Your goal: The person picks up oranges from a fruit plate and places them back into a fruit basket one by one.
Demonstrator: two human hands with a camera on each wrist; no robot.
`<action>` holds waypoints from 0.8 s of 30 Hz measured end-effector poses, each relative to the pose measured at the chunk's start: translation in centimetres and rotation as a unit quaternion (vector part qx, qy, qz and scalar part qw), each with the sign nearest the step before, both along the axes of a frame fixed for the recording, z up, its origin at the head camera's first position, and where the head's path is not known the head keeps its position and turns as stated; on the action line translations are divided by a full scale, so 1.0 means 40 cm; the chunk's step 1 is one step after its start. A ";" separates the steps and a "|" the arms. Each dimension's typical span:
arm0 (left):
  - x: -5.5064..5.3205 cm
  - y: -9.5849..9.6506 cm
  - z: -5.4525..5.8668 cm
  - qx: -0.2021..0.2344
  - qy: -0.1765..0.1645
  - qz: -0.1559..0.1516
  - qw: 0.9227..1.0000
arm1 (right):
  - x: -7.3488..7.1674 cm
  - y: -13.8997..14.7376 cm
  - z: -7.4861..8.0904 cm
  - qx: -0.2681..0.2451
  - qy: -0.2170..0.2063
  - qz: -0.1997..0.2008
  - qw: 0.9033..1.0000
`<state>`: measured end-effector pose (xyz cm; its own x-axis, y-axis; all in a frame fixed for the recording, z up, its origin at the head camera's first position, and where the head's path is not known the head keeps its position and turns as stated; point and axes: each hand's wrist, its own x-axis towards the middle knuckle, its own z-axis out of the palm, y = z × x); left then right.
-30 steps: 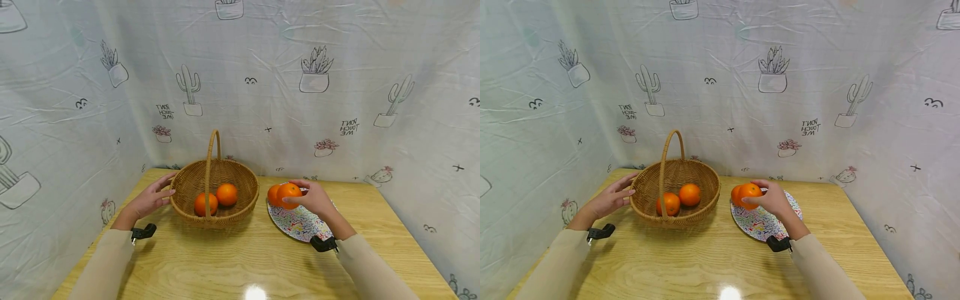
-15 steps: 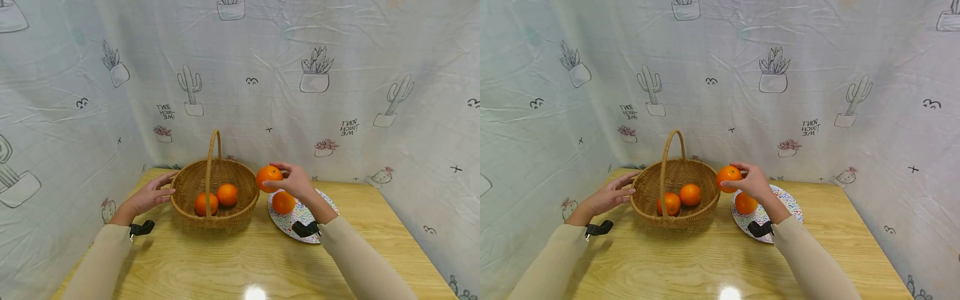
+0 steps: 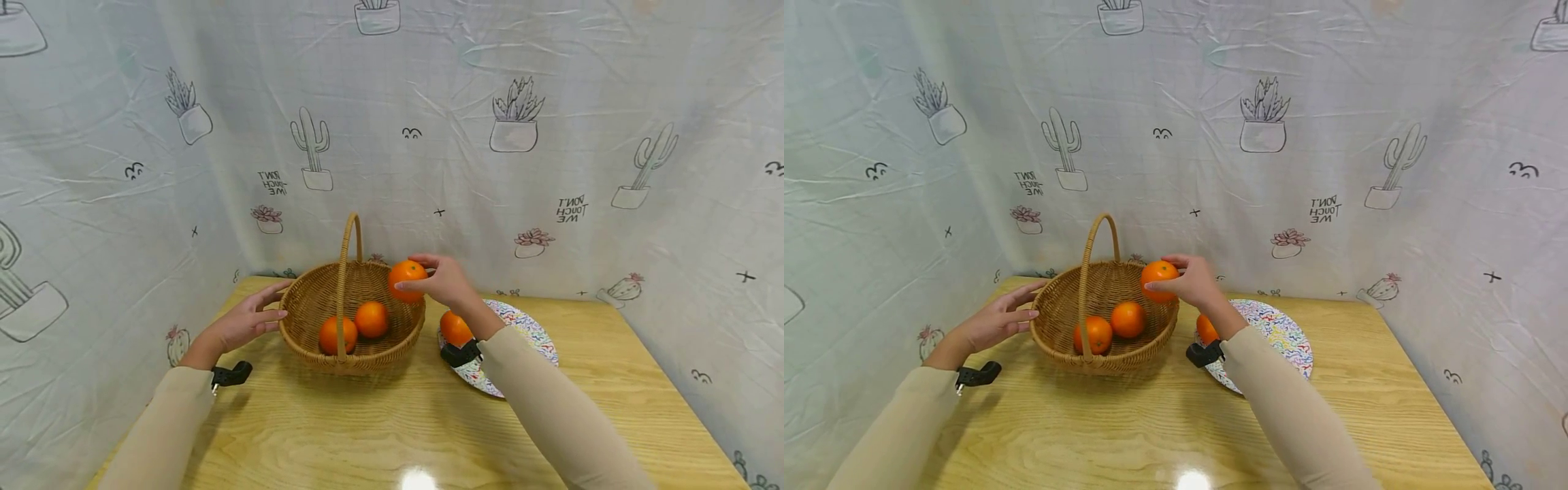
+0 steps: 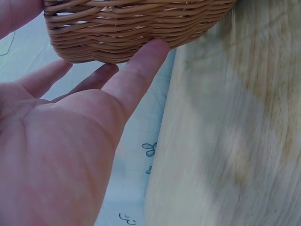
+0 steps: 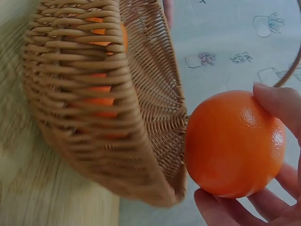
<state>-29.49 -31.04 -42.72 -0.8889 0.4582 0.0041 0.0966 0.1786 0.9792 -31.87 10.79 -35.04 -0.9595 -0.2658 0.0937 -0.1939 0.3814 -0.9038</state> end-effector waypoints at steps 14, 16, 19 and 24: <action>0.006 -0.003 -0.002 -0.015 0.008 0.008 1.000 | -0.065 -0.136 0.005 0.022 -0.012 0.007 1.000; 0.007 -0.004 -0.002 -0.017 0.005 0.011 1.000 | -0.074 -0.149 -0.001 0.032 -0.006 0.000 0.999; 0.007 -0.002 -0.005 -0.020 0.005 0.011 1.000 | -0.087 -0.162 -0.014 0.057 -0.002 -0.014 0.998; 0.007 0.000 -0.007 -0.012 0.006 0.009 1.000 | -0.097 -0.178 -0.026 0.095 0.007 -0.029 0.995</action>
<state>-29.20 -31.05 -43.02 -0.8971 0.4419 0.0043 0.1055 0.2047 0.9731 -35.76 3.66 -36.08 -0.9728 -0.2237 0.0600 -0.1780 0.5561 -0.8119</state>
